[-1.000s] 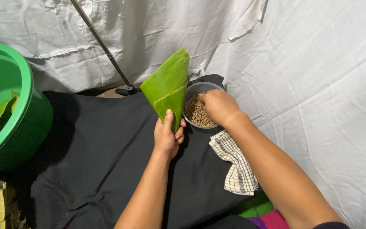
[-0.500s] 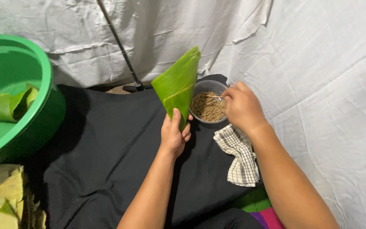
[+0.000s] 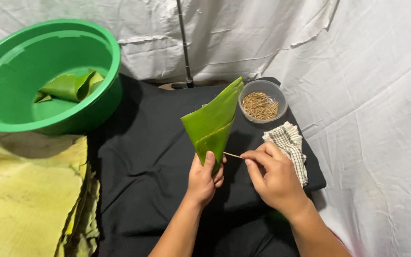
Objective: Cleaning banana leaves with a cloth and folding them into cone shapes, secured with toothpicks.
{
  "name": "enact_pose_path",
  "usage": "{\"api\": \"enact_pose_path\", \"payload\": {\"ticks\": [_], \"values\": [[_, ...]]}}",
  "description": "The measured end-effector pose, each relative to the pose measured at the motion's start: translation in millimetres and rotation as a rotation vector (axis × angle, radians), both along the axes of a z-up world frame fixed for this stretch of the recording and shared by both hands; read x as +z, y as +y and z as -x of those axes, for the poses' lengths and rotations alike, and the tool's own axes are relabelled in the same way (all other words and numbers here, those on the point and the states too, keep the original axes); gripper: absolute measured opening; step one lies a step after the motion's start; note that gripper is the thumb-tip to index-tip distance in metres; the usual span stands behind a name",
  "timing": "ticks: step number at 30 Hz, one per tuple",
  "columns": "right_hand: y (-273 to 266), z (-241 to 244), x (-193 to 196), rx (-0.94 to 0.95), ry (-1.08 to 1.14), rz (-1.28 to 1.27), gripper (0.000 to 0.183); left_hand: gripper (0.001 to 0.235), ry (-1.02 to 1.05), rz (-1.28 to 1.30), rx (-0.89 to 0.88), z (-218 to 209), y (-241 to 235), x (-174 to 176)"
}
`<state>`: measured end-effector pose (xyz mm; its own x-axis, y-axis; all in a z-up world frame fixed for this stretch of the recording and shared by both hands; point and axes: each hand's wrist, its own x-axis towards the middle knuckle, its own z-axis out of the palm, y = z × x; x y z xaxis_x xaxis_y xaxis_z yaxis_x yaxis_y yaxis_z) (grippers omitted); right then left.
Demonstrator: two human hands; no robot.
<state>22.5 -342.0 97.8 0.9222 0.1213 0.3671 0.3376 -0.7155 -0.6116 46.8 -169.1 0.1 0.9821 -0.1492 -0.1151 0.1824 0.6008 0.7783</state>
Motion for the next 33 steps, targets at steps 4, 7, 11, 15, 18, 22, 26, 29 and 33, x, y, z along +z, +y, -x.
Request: {"api": "enact_pose_path", "payload": {"ticks": [4,7,11,15,18,22,26,29,33], "values": [[27.2,26.4,16.5,0.004,0.007,-0.049,0.015,0.037,0.005,0.073,-0.008,26.5,14.6,-1.4],[34.8,38.9,15.9,0.004,-0.036,0.035,0.017,0.039,-0.097,-0.046,0.037,40.4,18.3,5.8],[40.8,48.2,14.2,0.020,-0.003,0.041,0.015,0.035,-0.184,-0.282,0.095,52.4,23.1,7.6],[45.9,51.9,12.0,0.007,0.083,-0.014,0.013,0.038,-0.237,-0.334,0.110,58.6,25.3,2.6],[46.4,52.0,9.8,0.001,0.123,-0.061,0.014,0.037,-0.176,-0.197,0.049,62.7,30.0,6.1],[42.3,47.8,2.8,0.026,0.156,-0.133,0.013,0.049,-0.182,-0.128,-0.014,62.6,36.2,7.6],[42.1,46.8,2.2,0.042,0.170,-0.210,0.011,0.054,-0.107,-0.038,-0.089,66.4,39.9,8.2],[37.7,46.0,-11.1,0.062,0.195,-0.291,0.010,0.062,-0.149,0.009,-0.138,65.2,41.9,21.1],[38.4,47.0,-16.5,0.069,0.188,-0.313,0.008,0.067,-0.240,0.021,-0.150,66.2,44.6,29.6]]}}
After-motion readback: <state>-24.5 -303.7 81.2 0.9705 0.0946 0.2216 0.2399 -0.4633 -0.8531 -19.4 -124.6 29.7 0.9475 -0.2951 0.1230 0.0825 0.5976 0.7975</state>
